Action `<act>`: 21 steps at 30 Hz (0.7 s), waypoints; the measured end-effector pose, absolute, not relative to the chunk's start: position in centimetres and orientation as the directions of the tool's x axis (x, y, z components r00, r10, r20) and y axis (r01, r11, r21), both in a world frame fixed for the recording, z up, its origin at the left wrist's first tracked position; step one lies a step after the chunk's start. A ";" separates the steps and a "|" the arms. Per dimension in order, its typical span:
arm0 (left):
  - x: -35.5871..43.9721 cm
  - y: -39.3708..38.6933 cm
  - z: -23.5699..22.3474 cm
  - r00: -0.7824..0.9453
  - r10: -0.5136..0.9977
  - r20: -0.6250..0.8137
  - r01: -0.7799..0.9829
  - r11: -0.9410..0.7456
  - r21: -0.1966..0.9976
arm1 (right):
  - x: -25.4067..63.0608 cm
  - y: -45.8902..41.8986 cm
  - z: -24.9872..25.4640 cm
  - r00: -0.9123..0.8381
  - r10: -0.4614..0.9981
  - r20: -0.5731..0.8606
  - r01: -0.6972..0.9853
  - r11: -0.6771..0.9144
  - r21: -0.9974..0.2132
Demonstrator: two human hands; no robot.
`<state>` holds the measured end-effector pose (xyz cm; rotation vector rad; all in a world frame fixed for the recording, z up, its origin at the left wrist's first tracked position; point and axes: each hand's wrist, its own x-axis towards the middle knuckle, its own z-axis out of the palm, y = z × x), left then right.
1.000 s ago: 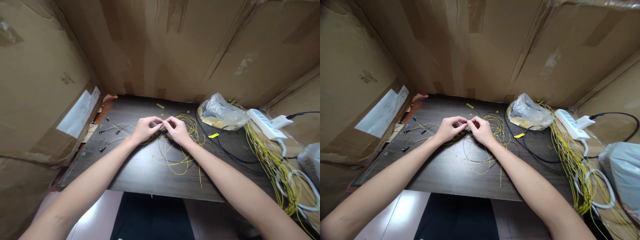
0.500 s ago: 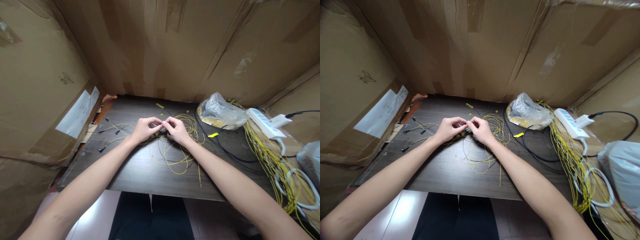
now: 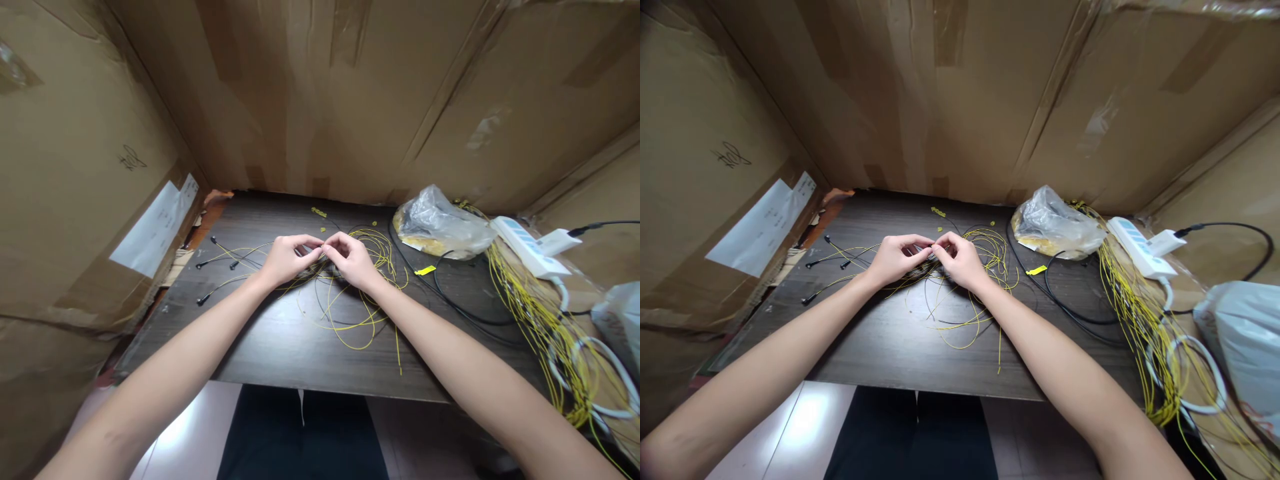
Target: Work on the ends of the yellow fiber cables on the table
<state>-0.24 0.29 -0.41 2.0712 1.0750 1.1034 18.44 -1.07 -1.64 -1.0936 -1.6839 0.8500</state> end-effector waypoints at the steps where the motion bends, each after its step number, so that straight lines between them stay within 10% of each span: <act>1: -0.2 0.3 -0.4 0.341 0.841 0.420 0.391 -0.533 0.750 | 18.4 -1.1 -1.7 -0.174 0.929 0.327 0.290 0.366 -0.884; 21: -0.2 0.4 -0.5 0.355 0.808 0.470 0.355 -0.582 0.732 | 18.3 -1.1 -1.5 -0.154 0.931 0.330 0.349 0.364 -0.864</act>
